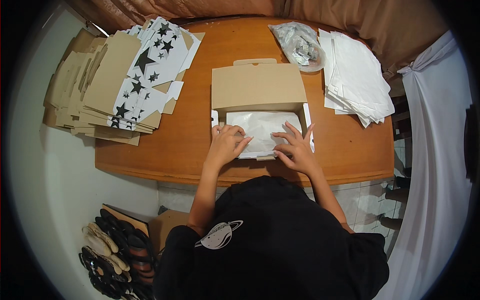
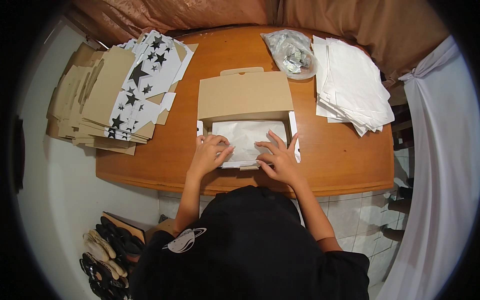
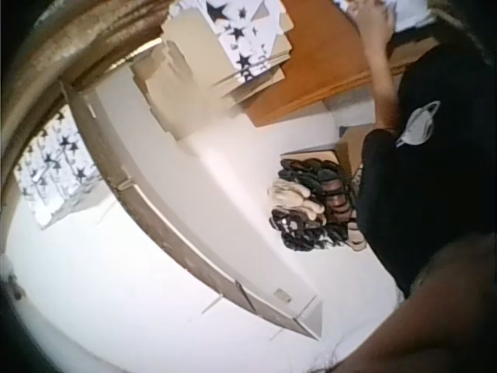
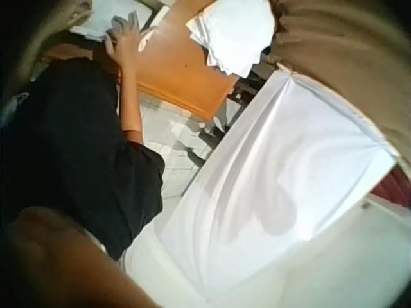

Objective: Assemble flat cardboard into shoe boxes and place protective tissue paper inside.

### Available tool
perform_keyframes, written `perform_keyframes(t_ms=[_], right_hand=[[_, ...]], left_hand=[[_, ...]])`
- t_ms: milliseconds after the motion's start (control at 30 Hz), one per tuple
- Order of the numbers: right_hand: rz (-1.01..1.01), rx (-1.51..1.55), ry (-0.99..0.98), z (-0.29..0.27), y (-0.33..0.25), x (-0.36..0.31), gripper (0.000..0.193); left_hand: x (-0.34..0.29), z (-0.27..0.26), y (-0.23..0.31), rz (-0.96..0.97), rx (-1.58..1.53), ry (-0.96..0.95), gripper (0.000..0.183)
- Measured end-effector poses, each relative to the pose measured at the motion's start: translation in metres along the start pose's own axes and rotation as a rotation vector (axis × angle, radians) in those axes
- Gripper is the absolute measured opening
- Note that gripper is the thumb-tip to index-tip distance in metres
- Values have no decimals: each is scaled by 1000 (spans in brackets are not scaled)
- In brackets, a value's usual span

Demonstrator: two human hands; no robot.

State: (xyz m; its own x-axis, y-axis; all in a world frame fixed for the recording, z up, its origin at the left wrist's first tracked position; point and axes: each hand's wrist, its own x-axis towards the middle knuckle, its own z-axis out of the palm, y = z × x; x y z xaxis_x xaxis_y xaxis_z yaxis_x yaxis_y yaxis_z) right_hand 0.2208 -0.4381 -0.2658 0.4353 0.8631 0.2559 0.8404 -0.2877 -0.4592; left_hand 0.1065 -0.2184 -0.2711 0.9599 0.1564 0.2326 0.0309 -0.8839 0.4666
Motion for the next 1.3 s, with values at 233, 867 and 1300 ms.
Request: perform_keyframes(t_ms=[233, 867, 1300], right_hand=[[20, 71, 16, 3, 1, 1, 8], [125, -239, -8, -3, 9, 12, 21], [406, -87, 308, 2, 41, 34, 41]], left_hand=[[-4, 3, -1, 20, -13, 47, 20], [5, 3, 7, 181, -120, -35, 27], [24, -3, 0, -5, 67, 228, 43]])
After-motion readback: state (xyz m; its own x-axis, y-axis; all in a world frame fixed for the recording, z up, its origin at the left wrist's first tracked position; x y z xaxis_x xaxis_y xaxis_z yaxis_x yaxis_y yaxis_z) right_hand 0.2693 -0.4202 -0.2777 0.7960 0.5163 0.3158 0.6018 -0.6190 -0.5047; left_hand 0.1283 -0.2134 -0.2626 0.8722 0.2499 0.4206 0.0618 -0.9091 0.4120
